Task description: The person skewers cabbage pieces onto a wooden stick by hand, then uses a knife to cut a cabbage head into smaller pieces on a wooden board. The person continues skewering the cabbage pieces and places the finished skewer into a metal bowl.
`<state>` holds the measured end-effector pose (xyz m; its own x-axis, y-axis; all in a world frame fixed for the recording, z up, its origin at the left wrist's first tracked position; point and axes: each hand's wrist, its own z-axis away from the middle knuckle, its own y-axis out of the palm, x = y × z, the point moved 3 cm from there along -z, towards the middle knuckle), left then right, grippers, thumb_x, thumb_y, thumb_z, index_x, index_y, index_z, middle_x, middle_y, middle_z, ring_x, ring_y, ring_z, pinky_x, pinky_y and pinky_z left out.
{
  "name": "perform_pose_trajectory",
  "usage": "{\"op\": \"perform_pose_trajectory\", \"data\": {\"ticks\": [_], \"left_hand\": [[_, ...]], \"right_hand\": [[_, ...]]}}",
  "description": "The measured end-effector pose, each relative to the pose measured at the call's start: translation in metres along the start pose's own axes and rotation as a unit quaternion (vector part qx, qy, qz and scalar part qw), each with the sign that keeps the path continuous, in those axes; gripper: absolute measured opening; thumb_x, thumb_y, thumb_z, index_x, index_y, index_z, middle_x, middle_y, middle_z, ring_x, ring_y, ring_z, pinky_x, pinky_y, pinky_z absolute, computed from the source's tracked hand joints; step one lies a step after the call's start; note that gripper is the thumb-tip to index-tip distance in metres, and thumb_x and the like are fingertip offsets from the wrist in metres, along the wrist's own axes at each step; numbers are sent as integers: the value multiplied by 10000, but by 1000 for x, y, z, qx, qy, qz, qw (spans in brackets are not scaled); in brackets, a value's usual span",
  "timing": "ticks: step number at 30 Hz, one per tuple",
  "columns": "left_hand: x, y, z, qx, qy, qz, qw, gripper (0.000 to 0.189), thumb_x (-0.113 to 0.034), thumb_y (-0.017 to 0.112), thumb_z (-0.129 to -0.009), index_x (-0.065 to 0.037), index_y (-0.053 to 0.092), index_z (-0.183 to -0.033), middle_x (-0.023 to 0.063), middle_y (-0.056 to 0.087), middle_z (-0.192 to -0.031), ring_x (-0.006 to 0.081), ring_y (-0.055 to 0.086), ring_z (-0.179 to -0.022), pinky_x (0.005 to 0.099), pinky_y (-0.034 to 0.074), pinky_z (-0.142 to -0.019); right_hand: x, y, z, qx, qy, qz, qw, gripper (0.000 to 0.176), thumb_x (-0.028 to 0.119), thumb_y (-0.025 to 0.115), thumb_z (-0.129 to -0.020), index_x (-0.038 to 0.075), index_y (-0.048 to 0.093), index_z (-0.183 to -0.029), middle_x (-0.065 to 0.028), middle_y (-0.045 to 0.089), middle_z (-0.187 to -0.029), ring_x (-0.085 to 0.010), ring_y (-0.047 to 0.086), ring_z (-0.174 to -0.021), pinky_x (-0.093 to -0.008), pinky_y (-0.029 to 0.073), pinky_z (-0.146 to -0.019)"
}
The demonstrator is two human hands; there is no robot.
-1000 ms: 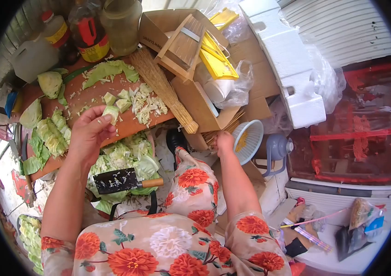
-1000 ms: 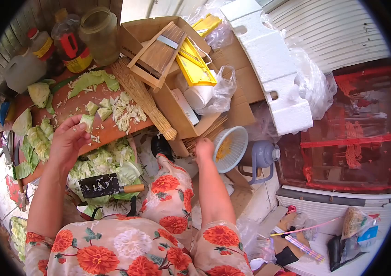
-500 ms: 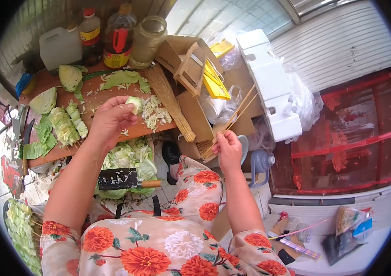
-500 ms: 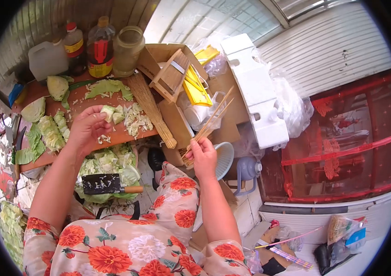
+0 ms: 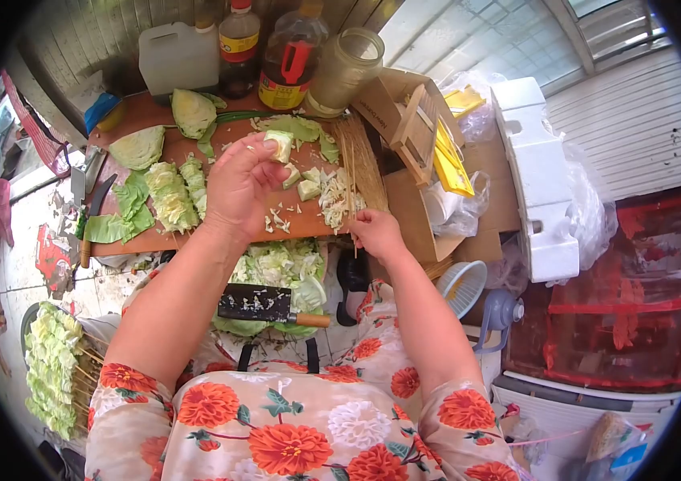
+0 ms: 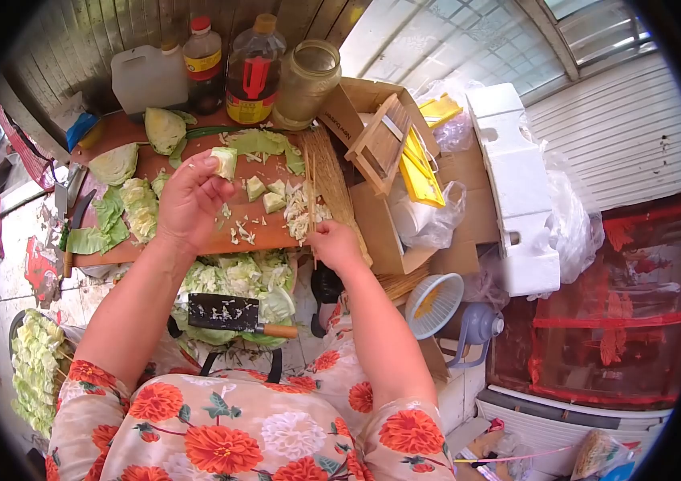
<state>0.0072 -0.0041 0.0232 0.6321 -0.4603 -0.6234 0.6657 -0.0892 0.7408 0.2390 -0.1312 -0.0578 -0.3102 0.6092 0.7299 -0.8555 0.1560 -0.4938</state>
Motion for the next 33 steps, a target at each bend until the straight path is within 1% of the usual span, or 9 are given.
{"op": "perform_pose_trajectory", "data": {"ticks": [3, 5, 12, 15, 17, 19, 27, 30, 33], "left_hand": [[2, 1, 2, -8, -20, 2, 1000, 271, -132, 630, -849, -38, 541, -1088, 41, 628, -875, 152, 609, -674, 355, 535, -763], [4, 4, 6, -12, -31, 0, 999, 281, -132, 635, -846, -41, 538, -1093, 38, 628, -871, 152, 609, -661, 357, 536, -757], [5, 5, 4, -27, -44, -61, 997, 275, -66, 660, -842, -29, 542, -1087, 43, 637, -919, 125, 621, -716, 269, 533, -711], [4, 2, -2, -44, -46, -68, 996, 288, -38, 640, -847, -23, 522, -1110, 59, 633, -933, 149, 637, -769, 283, 543, -741], [0, -6, -6, -62, -44, -71, 995, 307, -22, 623, -849, -21, 503, -1131, 67, 627, -934, 166, 642, -791, 297, 547, -755], [-4, -16, -13, -75, -46, -73, 994, 330, -13, 612, -849, -17, 482, -1152, 80, 621, -957, 183, 644, -811, 315, 548, -778], [-20, -33, -29, -83, -6, -84, 993, 395, -41, 586, -843, 13, 441, -1207, 81, 623, -925, 181, 636, -785, 328, 543, -754], [-24, -26, -28, -81, -4, -65, 995, 333, 8, 604, -812, 6, 507, -1130, 81, 637, -922, 162, 632, -760, 303, 544, -706], [-25, -27, -30, -90, 12, -81, 993, 305, 0, 611, -812, 0, 539, -1108, 68, 641, -913, 147, 626, -758, 292, 540, -697]], "right_hand": [[-11, -3, -17, -33, -25, 152, 988, 150, 152, 670, -803, 9, 670, -846, -70, 634, -668, -145, 608, -586, -282, 493, -564], [-2, -3, -16, -79, -38, 238, 967, 223, 223, 655, -795, 41, 692, -918, -138, 680, -767, -242, 664, -704, -339, 519, -665], [10, -5, -10, -119, -63, 296, 946, 252, 264, 607, -814, 66, 695, -942, -173, 676, -856, -340, 651, -827, -405, 499, -749], [48, -1, 19, -114, -132, 171, 970, 249, 232, 583, -855, 54, 678, -1002, -145, 670, -780, -272, 654, -729, -361, 501, -686], [72, 11, 50, -27, -187, -15, 982, 232, 159, 554, -909, 29, 665, -1066, -3, 596, -686, -79, 537, -580, -230, 433, -547], [83, 27, 79, 9, -260, -86, 962, 212, 97, 540, -924, 13, 655, -1082, 57, 534, -669, -14, 466, -579, -185, 380, -521], [82, 48, 94, 82, -235, -84, 965, 199, 100, 564, -915, 7, 659, -1064, 60, 525, -662, -12, 431, -564, -185, 359, -503], [86, 46, 96, 86, -215, -81, 969, 191, 98, 576, -891, 5, 659, -1037, -21, 576, -668, -62, 499, -603, -222, 423, -564], [84, 46, 95, 100, -188, -103, 972, 195, 102, 575, -896, -2, 654, -1041, 7, 573, -673, -53, 495, -604, -220, 419, -558]]}}
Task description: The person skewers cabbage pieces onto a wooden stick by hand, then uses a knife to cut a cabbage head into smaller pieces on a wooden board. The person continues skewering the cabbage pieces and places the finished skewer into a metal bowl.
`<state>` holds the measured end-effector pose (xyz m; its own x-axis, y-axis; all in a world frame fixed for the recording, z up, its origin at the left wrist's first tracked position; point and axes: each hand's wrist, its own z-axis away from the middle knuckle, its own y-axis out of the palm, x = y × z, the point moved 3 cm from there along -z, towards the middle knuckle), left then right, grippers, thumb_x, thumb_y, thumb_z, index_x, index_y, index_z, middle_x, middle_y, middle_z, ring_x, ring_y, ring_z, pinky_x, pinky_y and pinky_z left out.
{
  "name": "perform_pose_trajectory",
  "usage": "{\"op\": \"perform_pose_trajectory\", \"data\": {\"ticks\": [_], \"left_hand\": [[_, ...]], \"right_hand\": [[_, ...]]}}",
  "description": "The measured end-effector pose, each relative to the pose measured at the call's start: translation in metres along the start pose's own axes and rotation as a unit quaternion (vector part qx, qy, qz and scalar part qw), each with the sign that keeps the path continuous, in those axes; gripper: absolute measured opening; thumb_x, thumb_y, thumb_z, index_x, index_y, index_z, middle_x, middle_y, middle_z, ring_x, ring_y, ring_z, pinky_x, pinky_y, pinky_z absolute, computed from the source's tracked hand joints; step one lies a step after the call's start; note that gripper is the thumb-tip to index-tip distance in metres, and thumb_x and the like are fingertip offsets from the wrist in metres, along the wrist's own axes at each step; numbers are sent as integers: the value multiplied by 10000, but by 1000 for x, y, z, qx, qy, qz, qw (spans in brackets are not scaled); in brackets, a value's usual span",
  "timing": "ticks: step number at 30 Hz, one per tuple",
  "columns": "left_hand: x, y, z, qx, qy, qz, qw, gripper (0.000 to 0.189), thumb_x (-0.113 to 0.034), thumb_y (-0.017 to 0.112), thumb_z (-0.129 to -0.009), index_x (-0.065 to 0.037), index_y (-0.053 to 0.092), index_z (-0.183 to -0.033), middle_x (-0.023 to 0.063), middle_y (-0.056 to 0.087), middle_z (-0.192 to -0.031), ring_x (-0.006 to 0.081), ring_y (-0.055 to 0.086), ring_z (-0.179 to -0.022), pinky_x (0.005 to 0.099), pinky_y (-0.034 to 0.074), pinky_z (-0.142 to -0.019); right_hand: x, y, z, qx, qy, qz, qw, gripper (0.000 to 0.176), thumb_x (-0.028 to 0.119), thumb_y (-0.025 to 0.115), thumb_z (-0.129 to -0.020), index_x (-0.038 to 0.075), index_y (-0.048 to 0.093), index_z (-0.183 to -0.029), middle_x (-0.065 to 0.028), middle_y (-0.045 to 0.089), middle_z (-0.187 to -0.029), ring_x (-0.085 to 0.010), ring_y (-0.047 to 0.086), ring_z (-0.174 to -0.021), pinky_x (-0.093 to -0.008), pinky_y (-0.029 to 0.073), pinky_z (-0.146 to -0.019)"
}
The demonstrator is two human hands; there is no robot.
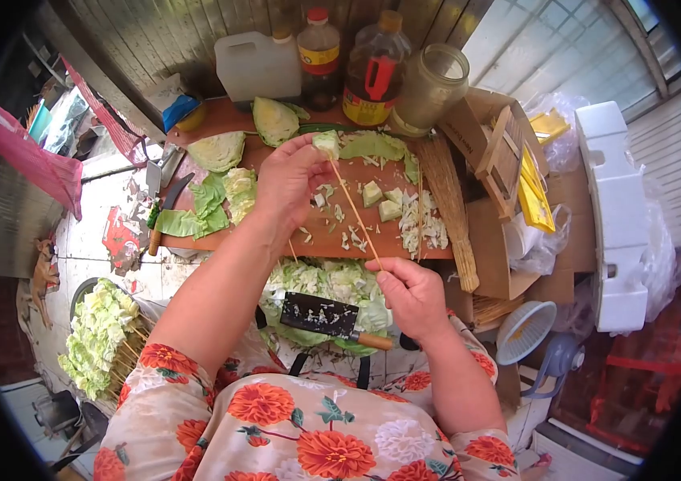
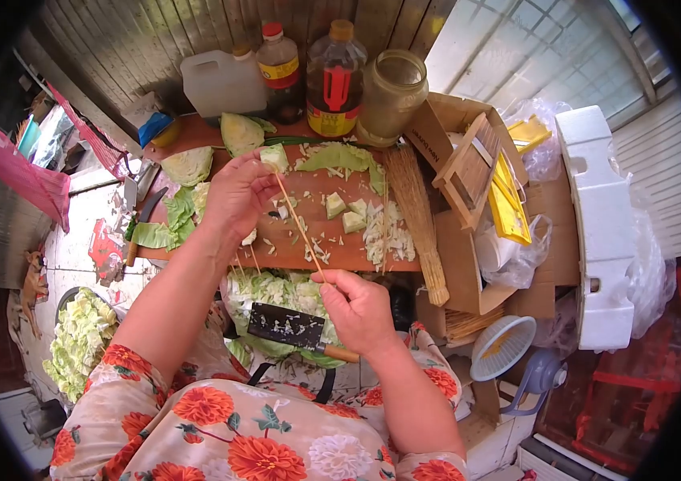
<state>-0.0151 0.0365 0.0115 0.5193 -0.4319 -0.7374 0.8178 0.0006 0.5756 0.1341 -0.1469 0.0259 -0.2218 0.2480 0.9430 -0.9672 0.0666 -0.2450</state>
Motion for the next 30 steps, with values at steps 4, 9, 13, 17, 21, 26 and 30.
{"op": "perform_pose_trajectory", "data": {"ticks": [4, 9, 13, 17, 21, 26, 30], "left_hand": [[-2, 3, 1, 5, 56, -84, 995, 325, 0, 609, -832, -1, 524, -1145, 71, 627, -974, 157, 627, -816, 291, 543, -743], [-5, 6, 6, 44, 136, -144, 979, 316, -10, 632, -824, 7, 553, -1129, 58, 626, -1021, 109, 620, -856, 254, 536, -745], [-11, 9, 12, 70, 153, -226, 959, 300, 15, 633, -827, 6, 571, -1120, 48, 633, -1006, 107, 621, -877, 255, 531, -777], [-4, 12, 13, 97, 156, -295, 937, 293, -2, 668, -830, -9, 585, -1110, 47, 632, -1010, 111, 626, -883, 253, 529, -791], [22, 28, 31, 205, 99, -369, 901, 294, -26, 709, -815, -4, 595, -1085, 51, 628, -990, 109, 630, -886, 255, 527, -784], [43, 37, 41, 320, 31, -321, 891, 255, -39, 698, -826, -2, 589, -1054, 44, 614, -974, 134, 632, -865, 269, 530, -789], [45, 40, 11, 273, 44, -244, 930, 212, -123, 643, -866, -31, 598, -1052, 39, 613, -948, 124, 619, -793, 259, 518, -734]], "right_hand": [[0, 1, 1, 7, 14, -23, 1000, 199, 109, 567, -908, -1, 653, -1049, 37, 560, -674, -35, 482, -604, -205, 405, -549], [4, 5, 3, 10, 22, -81, 996, 197, 105, 547, -926, 5, 655, -1057, 48, 549, -687, -17, 471, -592, -186, 387, -524], [1, 4, 3, 6, 37, -152, 988, 197, 99, 550, -922, -1, 653, -1058, 42, 539, -684, -23, 459, -572, -190, 380, -509], [2, 4, 2, 7, 30, -183, 983, 208, 112, 542, -930, -9, 646, -1063, 43, 513, -652, -24, 436, -553, -185, 363, -496], [1, -2, -6, -23, 55, -236, 970, 210, 121, 530, -938, -9, 641, -1058, 40, 502, -632, -21, 427, -535, -185, 345, -478], [1, -13, -13, -76, 88, -255, 960, 206, 120, 525, -934, -12, 629, -1054, 41, 495, -617, -19, 417, -522, -183, 326, -461], [0, -22, -18, -58, 102, -252, 960, 229, 136, 515, -941, -9, 631, -1075, 44, 474, -622, -24, 404, -524, -180, 314, -459]]}}
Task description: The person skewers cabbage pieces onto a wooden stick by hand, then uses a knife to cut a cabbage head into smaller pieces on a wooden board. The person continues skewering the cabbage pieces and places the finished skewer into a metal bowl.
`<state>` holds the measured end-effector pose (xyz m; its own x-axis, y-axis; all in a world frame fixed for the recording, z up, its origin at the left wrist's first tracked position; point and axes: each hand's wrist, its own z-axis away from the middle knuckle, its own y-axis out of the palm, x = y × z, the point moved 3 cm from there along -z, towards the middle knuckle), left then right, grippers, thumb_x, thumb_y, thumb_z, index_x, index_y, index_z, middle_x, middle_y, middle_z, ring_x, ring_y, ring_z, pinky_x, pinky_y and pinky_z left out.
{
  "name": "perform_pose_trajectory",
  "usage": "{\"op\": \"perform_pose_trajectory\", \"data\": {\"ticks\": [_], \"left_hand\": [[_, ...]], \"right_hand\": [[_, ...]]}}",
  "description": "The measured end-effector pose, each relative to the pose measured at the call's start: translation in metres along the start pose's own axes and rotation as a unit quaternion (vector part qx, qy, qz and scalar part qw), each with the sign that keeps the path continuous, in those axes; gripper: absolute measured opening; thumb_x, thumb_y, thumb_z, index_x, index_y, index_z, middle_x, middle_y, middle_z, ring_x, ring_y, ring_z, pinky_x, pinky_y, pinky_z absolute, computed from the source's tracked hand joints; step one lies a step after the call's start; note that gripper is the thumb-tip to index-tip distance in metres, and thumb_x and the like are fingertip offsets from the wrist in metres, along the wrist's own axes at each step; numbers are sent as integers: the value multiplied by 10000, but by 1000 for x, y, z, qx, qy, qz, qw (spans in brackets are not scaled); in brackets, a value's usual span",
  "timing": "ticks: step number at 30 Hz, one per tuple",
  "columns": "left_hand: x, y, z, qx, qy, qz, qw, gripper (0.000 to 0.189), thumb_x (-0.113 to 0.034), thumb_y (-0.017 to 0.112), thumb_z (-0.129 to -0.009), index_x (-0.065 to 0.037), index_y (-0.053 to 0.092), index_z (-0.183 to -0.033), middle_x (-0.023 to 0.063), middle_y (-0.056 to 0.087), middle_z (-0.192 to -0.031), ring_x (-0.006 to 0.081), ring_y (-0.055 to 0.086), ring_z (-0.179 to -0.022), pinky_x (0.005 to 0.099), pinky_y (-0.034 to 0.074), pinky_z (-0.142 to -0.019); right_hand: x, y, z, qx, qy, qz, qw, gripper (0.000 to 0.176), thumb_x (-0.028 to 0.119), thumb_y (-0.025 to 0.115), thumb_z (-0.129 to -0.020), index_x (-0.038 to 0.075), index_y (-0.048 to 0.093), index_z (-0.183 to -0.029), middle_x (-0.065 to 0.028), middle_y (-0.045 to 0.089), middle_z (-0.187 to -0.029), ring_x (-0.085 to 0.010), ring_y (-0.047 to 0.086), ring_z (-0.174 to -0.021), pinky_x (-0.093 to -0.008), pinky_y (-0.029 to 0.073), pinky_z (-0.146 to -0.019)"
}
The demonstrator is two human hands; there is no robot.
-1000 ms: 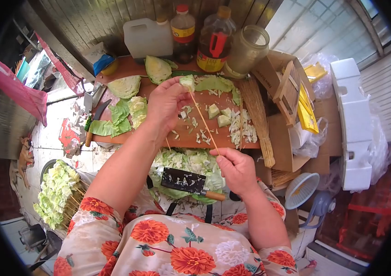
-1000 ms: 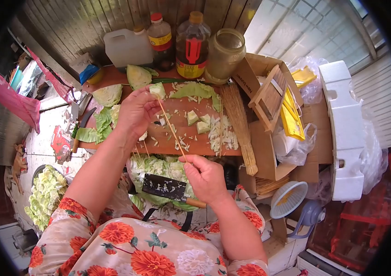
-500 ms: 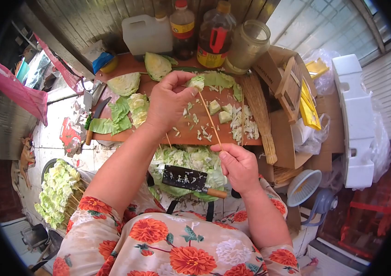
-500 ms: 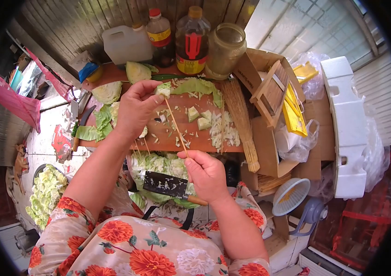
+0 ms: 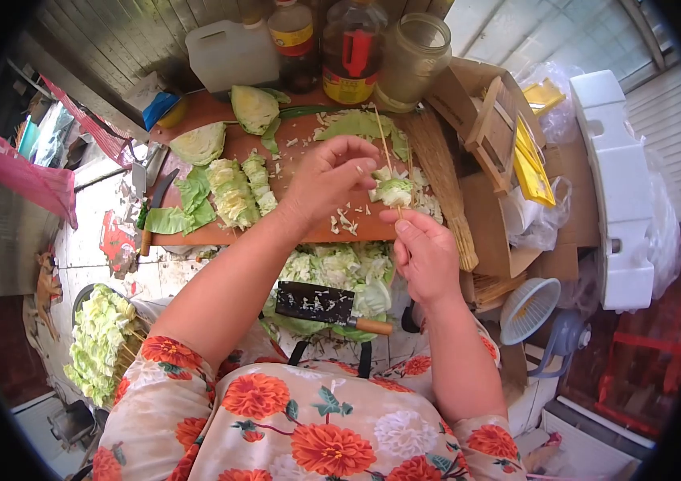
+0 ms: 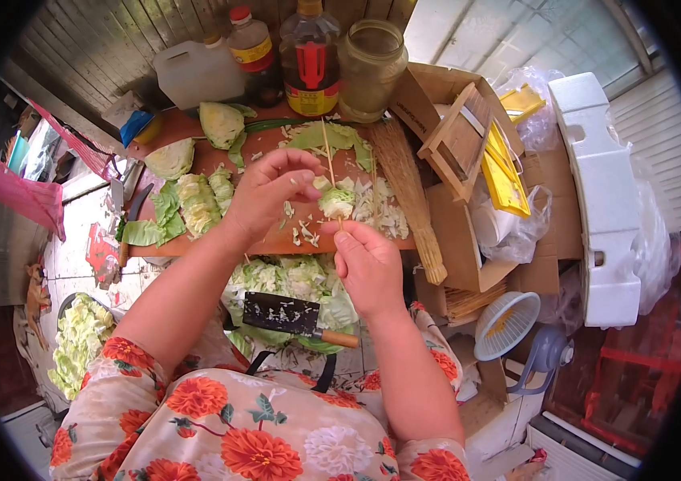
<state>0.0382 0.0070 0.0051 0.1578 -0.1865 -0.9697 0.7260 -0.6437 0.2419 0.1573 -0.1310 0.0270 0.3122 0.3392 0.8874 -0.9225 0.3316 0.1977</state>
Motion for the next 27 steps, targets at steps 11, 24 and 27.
{"op": "perform_pose_trajectory", "data": {"ticks": [11, 24, 27], "left_hand": [[113, -32, -52, -159, -196, -446, 859, 325, -227, 628, -820, -42, 638, -1087, 195, 660, -1020, 324, 631, -970, 390, 495, -837], [109, -24, -59, -115, -225, -457, 853, 365, -223, 695, -723, -1, 631, -1006, 207, 670, -961, 311, 646, -941, 382, 499, -836], [111, -23, -57, -124, -171, -453, 866, 291, -192, 748, -698, -27, 590, -879, 147, 648, -798, 272, 644, -734, 374, 503, -684]], "right_hand": [[-9, -15, 0, -9, 24, 16, 1000, 256, 132, 531, -948, -6, 615, -1146, 38, 466, -608, -28, 368, -487, -172, 288, -432], [-3, -19, -7, -8, 23, 36, 999, 260, 116, 527, -948, -14, 609, -1159, 37, 475, -619, -29, 389, -530, -175, 307, -475], [-3, -19, -8, -16, 24, 44, 999, 258, 115, 525, -949, -14, 612, -1155, 37, 478, -620, -29, 391, -531, -178, 310, -475]]}}
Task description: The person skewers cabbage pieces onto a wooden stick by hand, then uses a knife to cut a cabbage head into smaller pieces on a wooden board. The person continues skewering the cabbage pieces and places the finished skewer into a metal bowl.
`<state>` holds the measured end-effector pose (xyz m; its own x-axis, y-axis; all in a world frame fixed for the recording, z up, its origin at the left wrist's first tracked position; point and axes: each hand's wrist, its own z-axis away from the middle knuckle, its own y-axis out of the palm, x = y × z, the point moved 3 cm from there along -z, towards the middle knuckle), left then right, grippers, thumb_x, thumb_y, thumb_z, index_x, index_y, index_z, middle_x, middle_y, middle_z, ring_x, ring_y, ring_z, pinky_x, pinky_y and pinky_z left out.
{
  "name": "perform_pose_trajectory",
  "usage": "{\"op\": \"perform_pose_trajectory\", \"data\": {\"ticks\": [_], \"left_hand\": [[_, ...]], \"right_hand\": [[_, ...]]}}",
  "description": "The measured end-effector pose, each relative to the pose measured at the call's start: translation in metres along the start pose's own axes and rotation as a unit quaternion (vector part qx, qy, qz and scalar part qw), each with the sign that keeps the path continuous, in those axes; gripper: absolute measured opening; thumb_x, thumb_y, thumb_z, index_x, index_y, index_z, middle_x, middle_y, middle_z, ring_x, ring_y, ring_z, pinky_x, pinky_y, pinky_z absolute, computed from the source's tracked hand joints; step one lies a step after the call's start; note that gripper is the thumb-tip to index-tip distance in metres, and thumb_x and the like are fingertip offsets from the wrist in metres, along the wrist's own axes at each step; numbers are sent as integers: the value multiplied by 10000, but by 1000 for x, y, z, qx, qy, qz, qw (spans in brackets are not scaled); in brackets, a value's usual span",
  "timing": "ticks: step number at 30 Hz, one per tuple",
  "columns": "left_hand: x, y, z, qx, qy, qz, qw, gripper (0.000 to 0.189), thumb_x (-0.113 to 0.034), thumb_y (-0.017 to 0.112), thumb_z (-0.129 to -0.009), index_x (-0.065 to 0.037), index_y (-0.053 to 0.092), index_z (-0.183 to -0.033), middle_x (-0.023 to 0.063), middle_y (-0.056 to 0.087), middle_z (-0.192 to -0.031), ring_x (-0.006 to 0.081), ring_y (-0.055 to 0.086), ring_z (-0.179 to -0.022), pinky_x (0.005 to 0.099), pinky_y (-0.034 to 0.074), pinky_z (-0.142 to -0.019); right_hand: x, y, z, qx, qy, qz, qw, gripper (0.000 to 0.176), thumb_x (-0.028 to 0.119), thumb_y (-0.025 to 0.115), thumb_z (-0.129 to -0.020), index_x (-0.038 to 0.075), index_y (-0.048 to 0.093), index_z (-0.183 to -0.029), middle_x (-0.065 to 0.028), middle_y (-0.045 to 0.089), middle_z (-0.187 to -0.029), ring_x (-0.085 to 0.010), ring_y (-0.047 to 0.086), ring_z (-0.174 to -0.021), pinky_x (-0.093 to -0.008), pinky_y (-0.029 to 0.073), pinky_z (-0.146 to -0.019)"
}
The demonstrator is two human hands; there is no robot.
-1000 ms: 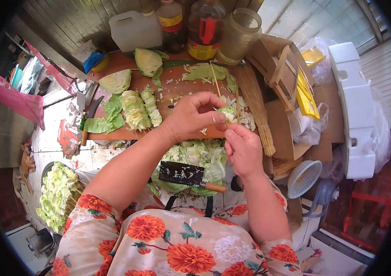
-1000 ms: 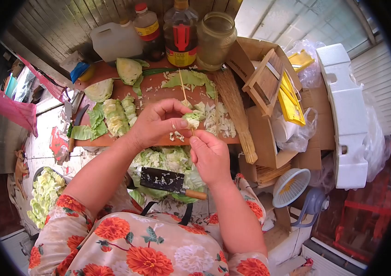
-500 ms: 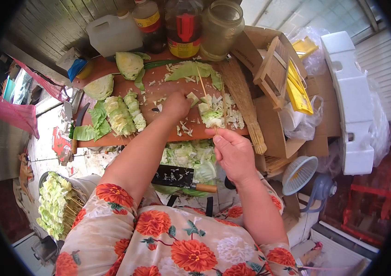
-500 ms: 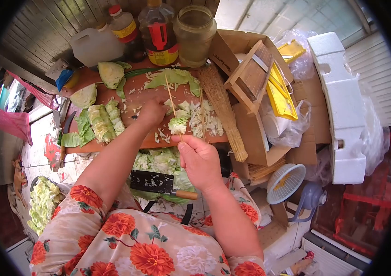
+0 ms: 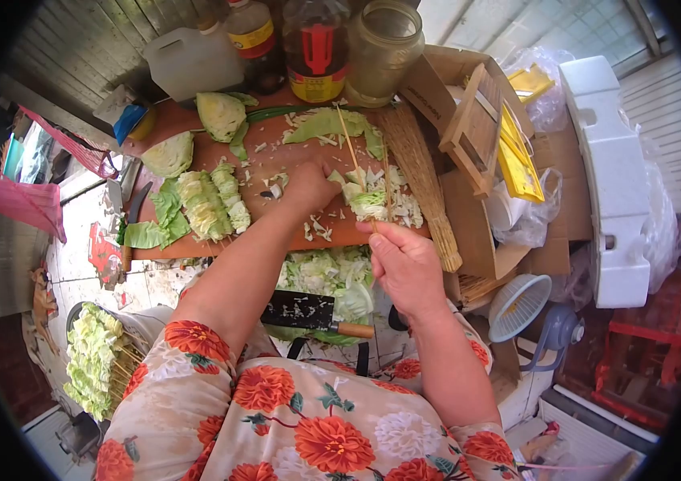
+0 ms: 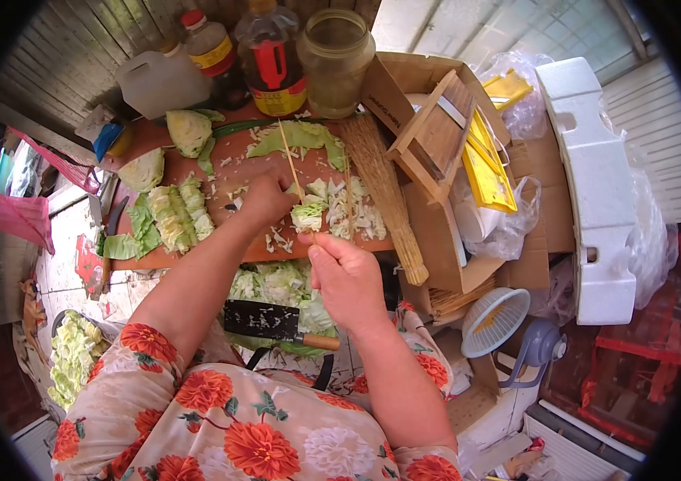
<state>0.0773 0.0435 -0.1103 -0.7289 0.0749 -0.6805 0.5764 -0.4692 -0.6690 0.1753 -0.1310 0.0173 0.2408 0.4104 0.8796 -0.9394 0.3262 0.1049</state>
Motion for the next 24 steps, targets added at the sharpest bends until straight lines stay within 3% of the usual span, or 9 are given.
{"op": "perform_pose_trajectory", "data": {"ticks": [3, 5, 6, 8, 9, 11, 18, 24], "left_hand": [[-7, -11, 4, 0, -4, 12, 1000, 289, -146, 732, -727, -25, 582, -942, 119, 644, -775, 227, 642, -693, 339, 518, -624], [-8, -20, 2, 20, -109, 324, 940, 289, -96, 687, -779, -23, 561, -1029, 82, 647, -807, 169, 640, -685, 288, 534, -596], [-12, -31, 2, 17, -108, 323, 940, 289, -96, 687, -779, -23, 561, -1029, 82, 647, -807, 169, 640, -685, 288, 534, -596], [-20, -53, 7, 51, -120, 507, 852, 297, 19, 616, -800, 8, 531, -1084, 93, 634, -842, 164, 634, -661, 264, 538, -555], [-22, -62, 11, 47, -120, 507, 852, 297, 19, 616, -800, 8, 531, -1084, 93, 634, -842, 164, 634, -661, 264, 538, -555], [-24, -75, 17, 62, -96, 593, 797, 267, 22, 618, -799, -8, 543, -1054, 81, 632, -826, 156, 627, -657, 273, 554, -579], [-10, -106, 30, 48, -79, 606, 790, 241, 11, 626, -788, -37, 548, -1011, 63, 632, -834, 152, 625, -678, 273, 562, -603], [-9, -115, 42, 32, -66, 557, 827, 269, 54, 619, -779, -52, 548, -1017, 55, 621, -837, 167, 648, -681, 277, 570, -623]], "right_hand": [[0, 2, -1, 3, -4, 8, 1000, 257, 121, 527, -948, -8, 618, -1151, 38, 479, -621, -30, 394, -534, -181, 315, -478], [0, 3, 0, 4, -1, 21, 1000, 256, 123, 531, -944, -4, 623, -1146, 39, 481, -621, -30, 398, -536, -183, 319, -480], [0, 4, 0, 3, 3, 34, 999, 256, 126, 534, -940, -1, 629, -1140, 41, 482, -621, -31, 402, -538, -184, 323, -483], [1, 7, 3, 8, 10, 50, 999, 258, 128, 524, -934, -3, 634, -1127, 41, 495, -620, -30, 421, -548, -192, 337, -497], [2, 8, 5, 11, 17, 66, 998, 262, 131, 515, -928, -5, 640, -1114, 42, 508, -620, -29, 439, -558, -199, 352, -512], [-1, 10, 6, 16, 21, 82, 996, 265, 131, 517, -922, -3, 643, -1112, 41, 510, -624, -30, 443, -560, -201, 357, -515], [-15, 19, 12, 46, 38, 124, 990, 279, 124, 527, -903, -1, 648, -1121, 42, 516, -654, -34, 459, -570, -204, 379, -523], [-16, 24, 14, 63, 39, 115, 991, 277, 110, 530, -898, -13, 644, -1118, 43, 518, -663, -34, 461, -570, -203, 385, -521]]}}
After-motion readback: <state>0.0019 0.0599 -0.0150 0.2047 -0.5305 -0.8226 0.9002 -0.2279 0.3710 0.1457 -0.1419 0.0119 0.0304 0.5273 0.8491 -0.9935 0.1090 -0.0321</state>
